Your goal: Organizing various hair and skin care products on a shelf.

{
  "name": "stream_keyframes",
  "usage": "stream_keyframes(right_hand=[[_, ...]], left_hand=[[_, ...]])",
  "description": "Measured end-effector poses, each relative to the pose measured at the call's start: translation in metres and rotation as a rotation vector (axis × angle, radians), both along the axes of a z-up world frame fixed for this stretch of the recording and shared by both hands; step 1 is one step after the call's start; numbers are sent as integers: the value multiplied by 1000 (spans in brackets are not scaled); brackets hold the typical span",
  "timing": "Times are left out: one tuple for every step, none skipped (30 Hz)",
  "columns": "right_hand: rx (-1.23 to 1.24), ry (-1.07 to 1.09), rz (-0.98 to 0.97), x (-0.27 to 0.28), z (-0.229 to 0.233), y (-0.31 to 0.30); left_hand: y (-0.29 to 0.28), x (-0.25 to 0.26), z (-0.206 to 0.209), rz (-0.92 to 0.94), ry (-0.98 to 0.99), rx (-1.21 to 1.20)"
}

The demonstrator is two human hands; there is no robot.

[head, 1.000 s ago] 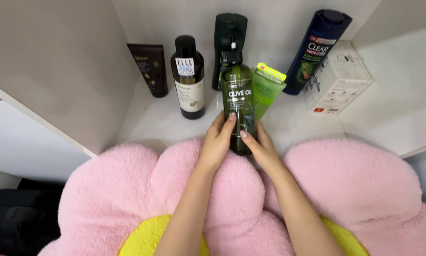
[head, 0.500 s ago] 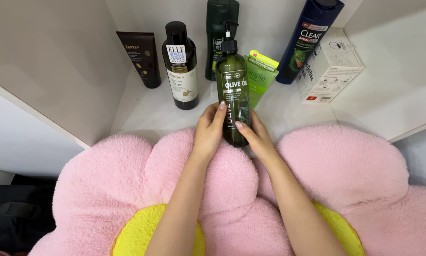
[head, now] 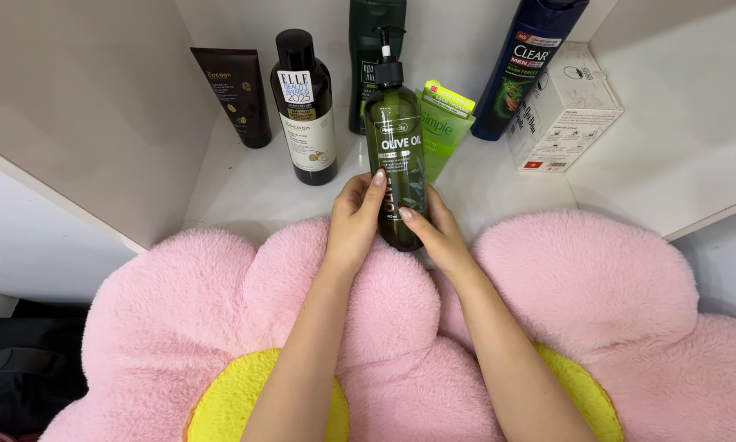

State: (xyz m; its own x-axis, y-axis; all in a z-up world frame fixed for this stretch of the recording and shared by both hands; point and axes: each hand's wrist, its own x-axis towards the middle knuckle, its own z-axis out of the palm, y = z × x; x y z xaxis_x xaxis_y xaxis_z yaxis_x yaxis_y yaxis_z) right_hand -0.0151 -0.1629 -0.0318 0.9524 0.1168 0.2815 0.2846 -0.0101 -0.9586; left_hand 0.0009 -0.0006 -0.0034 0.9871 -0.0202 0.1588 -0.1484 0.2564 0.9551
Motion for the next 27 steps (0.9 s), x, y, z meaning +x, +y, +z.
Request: stream_keyframes(right_hand=[[0,0,1,0,-1,-1],[-9,-5,-2,0,-2,-1],[-18,-10,-4,0,-2,-2],[-18,-10,-3,1,-3,-2],[-18,-11,-1,1,-4,-2],[-17,-11,1,1,-4,-2],[-17,-11,2,2,-5,-3],[-8,-17,7,2,-6,-3],[2,-24,11,2,-7,-3],[2,-23,12,3,-8,-3],[4,-22,10,3,-9,-4],[5,-20,9,3,-10,-4],[5,-19,9,3,-10,-5],[13,-9,12,3,-10,-5],[20,0,14,3,-11,-5],[20,1,14,3,-11,-5],[23,-3,14,3,-11,-5],[26,-7,14,4,-12,-5],[27,-8,14,4,-12,-5],[27,-12,16,4,-11,-5],[26,-14,18,4,-11,-5],[26,-14,19,4,-12,-5],[27,-9,21,5,-12,-5],[29,-4,23,5,-13,-6],[29,-3,23,4,-12,-5],[28,-10,21,4,-12,-5],[27,-16,18,4,-11,-5]], left_hand=[[0,0,-1,1,0,0],[0,0,-3,-2,-18,-18],[-1,1,-4,-5,-35,-37],[-1,0,-3,-4,-35,-38],[-1,0,-2,-7,-32,-58],[-1,0,-2,-10,-30,-79],[-2,0,-2,-9,-29,-79],[-2,-1,-2,-14,-25,-104],[-2,-1,-2,-20,-21,-129],[-2,-1,-2,-20,-20,-129],[-2,-1,-2,-28,-22,-153],[-2,-1,-1,-36,-24,-178],[-2,-2,-2,-36,-23,-178],[-2,-2,-2,-40,-24,-197],[-3,-2,-2,-43,-25,-216],[-3,-2,-1,-44,-24,-216],[-2,-3,0,-39,-13,-208],[-2,-3,1,-35,-3,-200],[-2,-3,1,-34,-4,-200],[-2,-3,1,-34,-7,-200],[-3,-3,1,-32,-8,-202],[-3,-3,0,-32,-8,-202],[-2,-3,0,-29,-8,-197],[-2,-3,0,-26,-7,-192],[-2,-2,-1,-25,-7,-191],[-3,-2,-2,-30,-12,-198],[-3,-1,-3,-36,-18,-205]])
